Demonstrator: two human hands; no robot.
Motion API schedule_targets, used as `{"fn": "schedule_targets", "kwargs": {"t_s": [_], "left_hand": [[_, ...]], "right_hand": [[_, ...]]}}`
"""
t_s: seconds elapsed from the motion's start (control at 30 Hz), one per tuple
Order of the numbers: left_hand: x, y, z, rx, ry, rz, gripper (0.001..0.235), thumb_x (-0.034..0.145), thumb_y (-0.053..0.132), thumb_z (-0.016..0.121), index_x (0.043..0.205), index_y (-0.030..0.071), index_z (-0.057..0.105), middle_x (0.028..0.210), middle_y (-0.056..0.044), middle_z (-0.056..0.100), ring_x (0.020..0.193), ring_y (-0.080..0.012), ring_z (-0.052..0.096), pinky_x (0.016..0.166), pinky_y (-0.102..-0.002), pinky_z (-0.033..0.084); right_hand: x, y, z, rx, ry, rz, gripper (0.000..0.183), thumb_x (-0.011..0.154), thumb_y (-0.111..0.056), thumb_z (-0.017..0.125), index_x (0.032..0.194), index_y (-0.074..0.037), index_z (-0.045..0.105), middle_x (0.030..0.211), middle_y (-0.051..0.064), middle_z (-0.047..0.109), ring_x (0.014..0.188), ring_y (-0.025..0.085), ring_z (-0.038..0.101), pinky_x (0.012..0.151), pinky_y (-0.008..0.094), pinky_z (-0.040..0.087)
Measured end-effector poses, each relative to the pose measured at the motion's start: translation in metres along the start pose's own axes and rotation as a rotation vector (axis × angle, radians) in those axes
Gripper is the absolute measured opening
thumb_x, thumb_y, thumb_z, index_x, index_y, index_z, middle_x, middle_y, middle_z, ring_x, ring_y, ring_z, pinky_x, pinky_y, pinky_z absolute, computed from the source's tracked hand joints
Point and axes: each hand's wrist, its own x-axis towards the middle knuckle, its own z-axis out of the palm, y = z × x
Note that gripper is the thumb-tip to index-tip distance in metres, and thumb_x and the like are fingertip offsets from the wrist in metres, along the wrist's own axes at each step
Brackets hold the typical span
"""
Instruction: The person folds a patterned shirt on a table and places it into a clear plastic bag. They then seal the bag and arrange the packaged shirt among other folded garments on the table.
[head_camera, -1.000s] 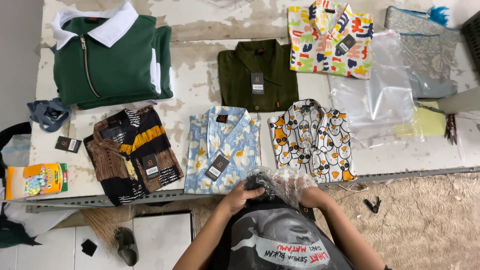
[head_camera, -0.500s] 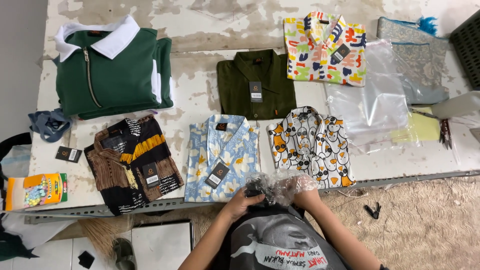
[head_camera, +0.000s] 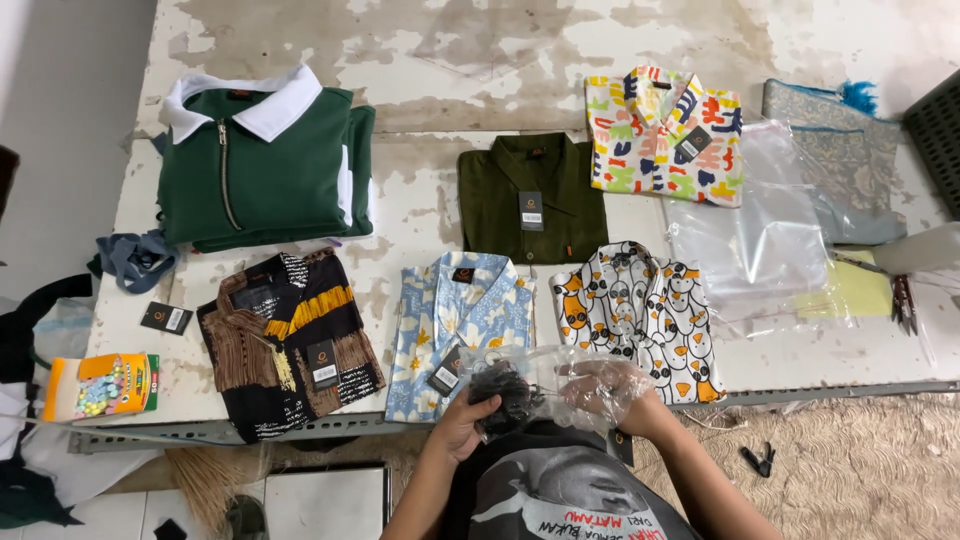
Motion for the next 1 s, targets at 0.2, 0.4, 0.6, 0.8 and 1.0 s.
{"fn": "schedule_targets", "kwargs": {"t_s": [0.2,0.4,0.6,0.8,1.0], "left_hand": [[-0.021,0.013,-0.018,-0.136,-0.299,0.237,0.07,0.077,-0.002,0.079,0.143,0.01,0.059,0.126,-0.017,0.07,0.12,-0.0331,0.066,0.099,-0.045,0.057],[-0.044,0.028,-0.042,-0.085,-0.37,0.285,0.068,0.077,-0.003,0.079,0.14,0.014,0.061,0.163,-0.009,0.042,0.14,-0.0269,0.051,0.105,-0.039,0.053],[-0.03,0.02,-0.061,-0.256,-0.325,0.164,0.083,0.075,-0.005,0.079,0.151,0.01,0.049,0.132,-0.015,0.066,0.112,-0.0277,0.068,0.091,-0.036,0.06],[-0.014,0.015,-0.068,-0.252,-0.457,0.383,0.054,0.08,-0.011,0.077,0.132,0.002,0.068,0.122,-0.02,0.073,0.113,-0.0357,0.069,0.095,-0.051,0.058],[-0.028,0.034,-0.065,-0.159,-0.419,0.347,0.036,0.074,-0.006,0.084,0.108,0.002,0.076,0.105,-0.015,0.078,0.097,-0.0271,0.076,0.09,-0.04,0.063]], "right_hand": [[-0.005,-0.04,0.001,-0.426,-0.284,-0.324,0.033,0.096,-0.017,0.064,0.129,-0.014,0.068,0.131,0.011,0.071,0.113,0.03,0.074,0.093,0.043,0.062],[0.005,-0.064,-0.013,-0.401,-0.172,0.036,0.025,0.087,-0.029,0.073,0.106,-0.021,0.086,0.108,-0.005,0.086,0.094,0.012,0.085,0.075,0.028,0.067],[0.018,-0.084,0.035,-0.295,0.02,-0.235,0.019,0.092,-0.019,0.067,0.094,-0.009,0.082,0.088,0.005,0.085,0.073,0.014,0.084,0.058,0.022,0.068],[0.027,-0.094,0.06,-0.248,0.28,-0.074,0.012,0.088,-0.013,0.069,0.086,-0.007,0.08,0.08,0.009,0.084,0.044,0.021,0.06,0.05,0.032,0.048],[0.018,-0.055,0.074,-0.169,0.498,-0.113,0.017,0.104,-0.008,0.053,0.094,-0.013,0.067,0.098,0.001,0.078,0.039,0.001,0.029,0.033,0.019,0.019]]}}
